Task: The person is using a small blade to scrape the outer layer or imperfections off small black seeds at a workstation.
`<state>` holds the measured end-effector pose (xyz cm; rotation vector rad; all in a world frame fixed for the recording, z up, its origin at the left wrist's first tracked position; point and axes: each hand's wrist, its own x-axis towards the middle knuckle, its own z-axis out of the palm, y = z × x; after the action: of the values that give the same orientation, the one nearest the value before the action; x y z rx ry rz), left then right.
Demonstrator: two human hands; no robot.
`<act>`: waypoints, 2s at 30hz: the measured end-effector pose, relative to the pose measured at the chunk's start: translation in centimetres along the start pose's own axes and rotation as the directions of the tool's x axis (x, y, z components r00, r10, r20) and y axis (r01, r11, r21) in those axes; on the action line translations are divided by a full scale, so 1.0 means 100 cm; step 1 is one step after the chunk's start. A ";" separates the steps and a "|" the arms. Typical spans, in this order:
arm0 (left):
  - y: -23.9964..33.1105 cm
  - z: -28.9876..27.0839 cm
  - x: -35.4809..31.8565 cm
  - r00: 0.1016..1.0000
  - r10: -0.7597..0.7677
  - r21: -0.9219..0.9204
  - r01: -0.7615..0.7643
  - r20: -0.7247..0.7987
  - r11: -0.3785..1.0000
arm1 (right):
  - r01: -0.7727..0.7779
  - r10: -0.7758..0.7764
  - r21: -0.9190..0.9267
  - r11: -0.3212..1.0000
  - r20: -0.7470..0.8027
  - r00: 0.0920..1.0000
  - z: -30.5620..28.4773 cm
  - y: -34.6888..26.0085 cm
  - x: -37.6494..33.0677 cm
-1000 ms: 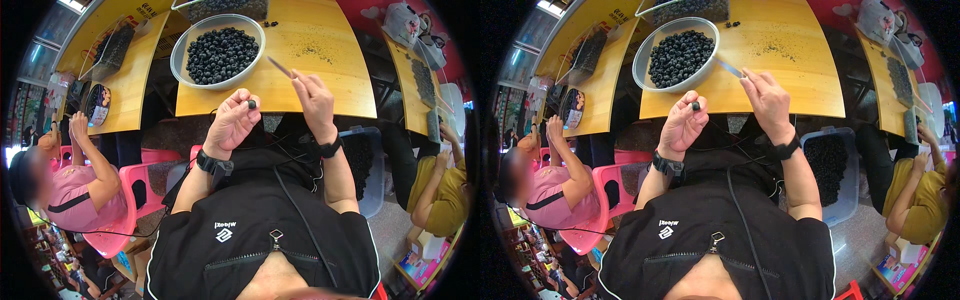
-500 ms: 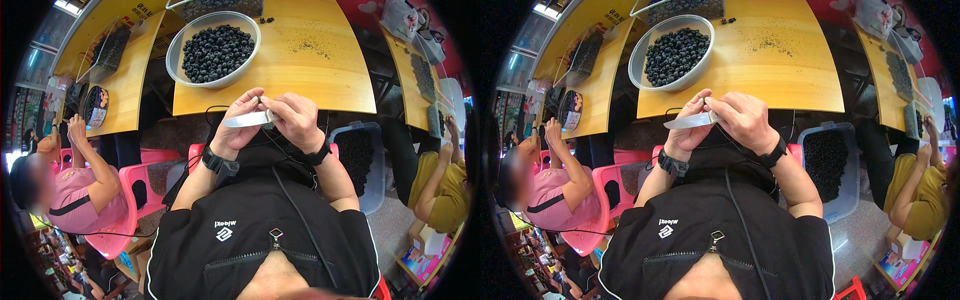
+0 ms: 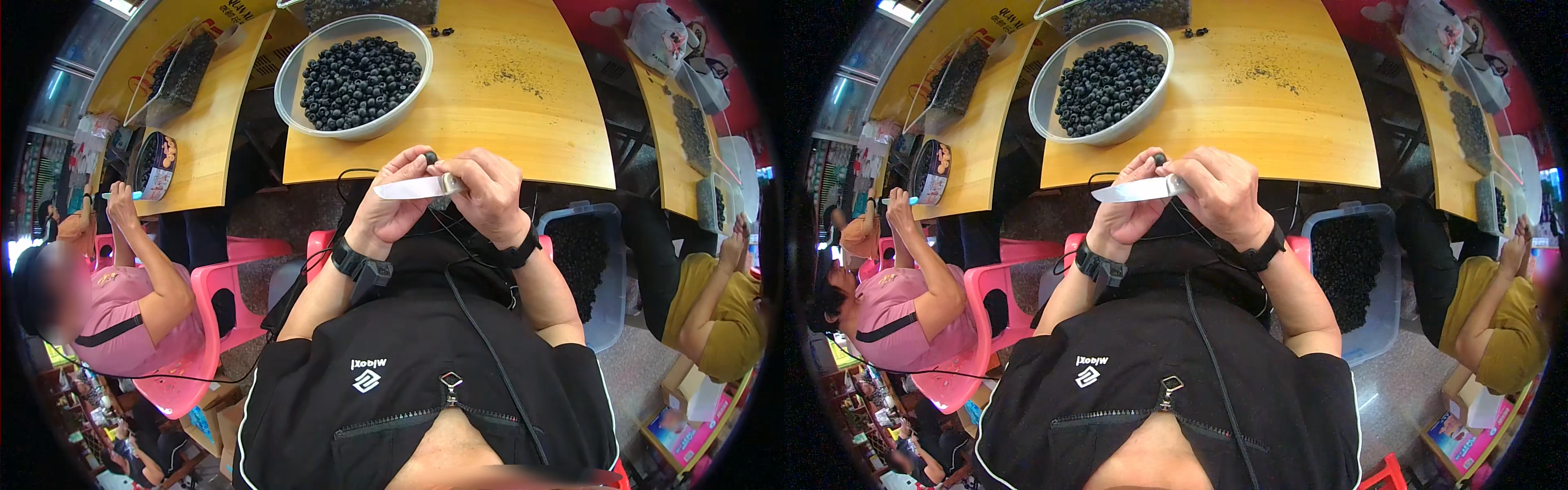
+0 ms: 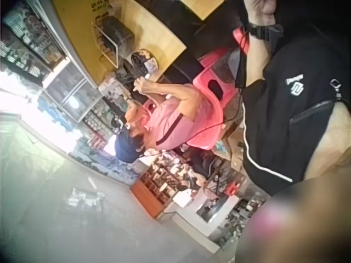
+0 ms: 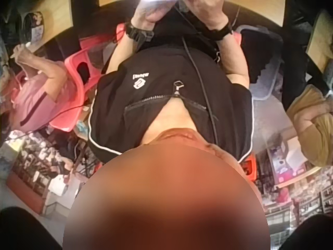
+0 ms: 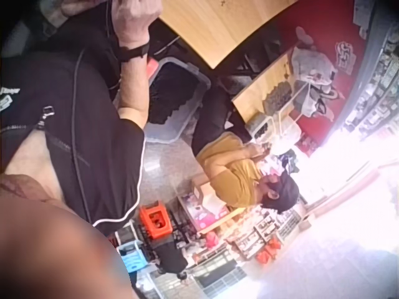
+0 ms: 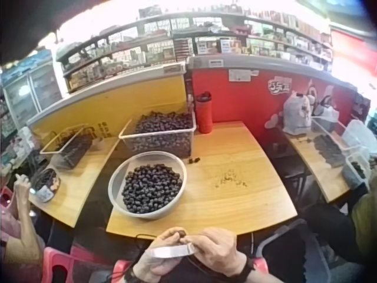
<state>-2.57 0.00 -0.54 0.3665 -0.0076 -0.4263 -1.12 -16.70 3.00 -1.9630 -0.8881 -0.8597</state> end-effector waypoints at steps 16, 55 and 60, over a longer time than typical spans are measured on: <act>0.175 0.065 0.076 0.987 0.019 0.795 0.115 -0.157 0.596 | -0.421 0.466 0.285 0.861 -0.113 0.877 -0.007 0.013 0.000; 0.010 0.028 0.006 0.991 -0.133 0.078 0.134 -0.013 0.988 | 0.025 -0.027 -0.049 0.998 -0.052 0.998 -0.016 0.001 0.003; 0.004 0.023 0.007 0.995 -0.102 0.048 0.102 -0.014 0.994 | 0.067 -0.071 -0.060 0.996 -0.075 0.995 -0.014 0.003 0.003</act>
<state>-1.94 -0.77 1.71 0.4188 0.0118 -0.5258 -1.06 -17.97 3.80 -1.9438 -0.8995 -1.0039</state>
